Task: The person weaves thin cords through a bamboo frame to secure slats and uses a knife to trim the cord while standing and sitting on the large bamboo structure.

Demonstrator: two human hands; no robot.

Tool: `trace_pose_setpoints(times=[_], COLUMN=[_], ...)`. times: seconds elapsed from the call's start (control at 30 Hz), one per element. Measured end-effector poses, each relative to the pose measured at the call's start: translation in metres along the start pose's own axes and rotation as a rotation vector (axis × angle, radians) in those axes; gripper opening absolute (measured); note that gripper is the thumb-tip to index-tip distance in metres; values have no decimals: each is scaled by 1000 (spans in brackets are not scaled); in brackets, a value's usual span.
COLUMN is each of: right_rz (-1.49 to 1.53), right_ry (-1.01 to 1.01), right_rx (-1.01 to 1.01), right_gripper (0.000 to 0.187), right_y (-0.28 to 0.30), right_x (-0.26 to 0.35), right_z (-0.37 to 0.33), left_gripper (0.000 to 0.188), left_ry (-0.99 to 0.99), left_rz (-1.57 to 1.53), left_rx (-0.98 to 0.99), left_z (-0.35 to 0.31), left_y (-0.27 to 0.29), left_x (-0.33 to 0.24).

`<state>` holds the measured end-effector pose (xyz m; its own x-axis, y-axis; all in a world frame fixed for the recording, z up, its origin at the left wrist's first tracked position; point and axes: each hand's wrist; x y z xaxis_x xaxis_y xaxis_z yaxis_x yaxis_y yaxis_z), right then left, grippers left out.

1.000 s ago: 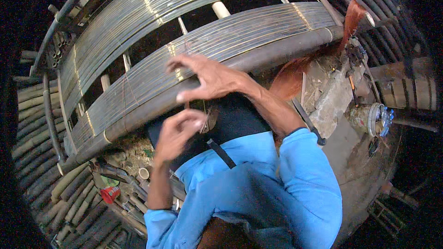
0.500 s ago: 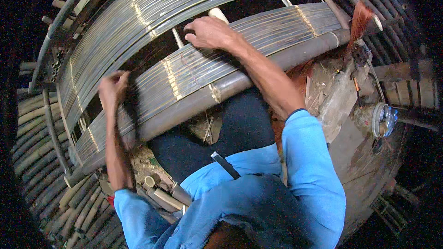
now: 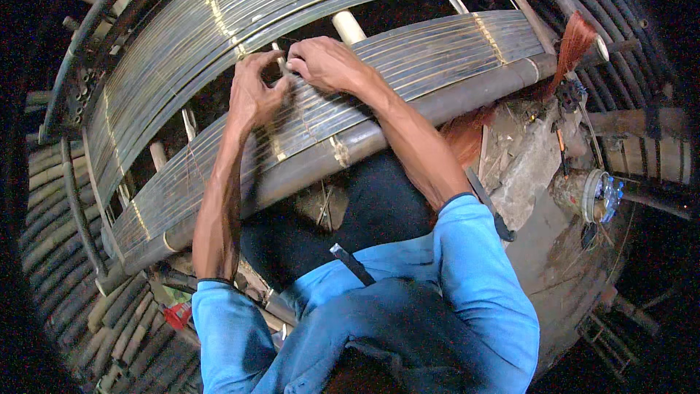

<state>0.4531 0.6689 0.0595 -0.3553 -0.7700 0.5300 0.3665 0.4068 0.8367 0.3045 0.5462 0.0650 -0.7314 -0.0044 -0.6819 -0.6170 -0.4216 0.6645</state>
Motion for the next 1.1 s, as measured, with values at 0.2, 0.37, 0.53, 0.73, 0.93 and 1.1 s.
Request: trace_pose_setpoints(times=[0.2, 0.37, 0.53, 0.73, 0.93, 1.1], right_rz=[147, -51, 67, 227, 143, 108], right_ry=[162, 237, 349, 459, 388, 477], right_rx=[-240, -406, -330, -240, -232, -454], right_gripper=[21, 23, 28, 40, 52, 66], right_y=[-5, -5, -21, -31, -32, 35], right_x=[23, 73, 120, 147, 146, 173], right_z=[-43, -89, -114, -107, -104, -86], left_gripper=[29, 14, 44, 43, 21, 18], left_ry=[-70, -89, 133, 15, 126, 44], left_rz=[8, -258, -745, -679, -160, -49], left_rx=[161, 141, -69, -120, -59, 60], left_z=[-40, -117, -205, -258, -261, -252], left_y=[27, 92, 163, 187, 193, 199], left_x=[-31, -90, -137, -150, -182, -190])
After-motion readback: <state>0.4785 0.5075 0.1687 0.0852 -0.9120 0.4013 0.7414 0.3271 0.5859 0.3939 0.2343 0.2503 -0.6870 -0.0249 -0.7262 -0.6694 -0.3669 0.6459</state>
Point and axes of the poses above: each hand's wrist, its own z-axis towards the middle knuckle, its own y-axis out of the back of the hand, x = y × z, and after that the axes turned 10 degrees about -z, right-handed
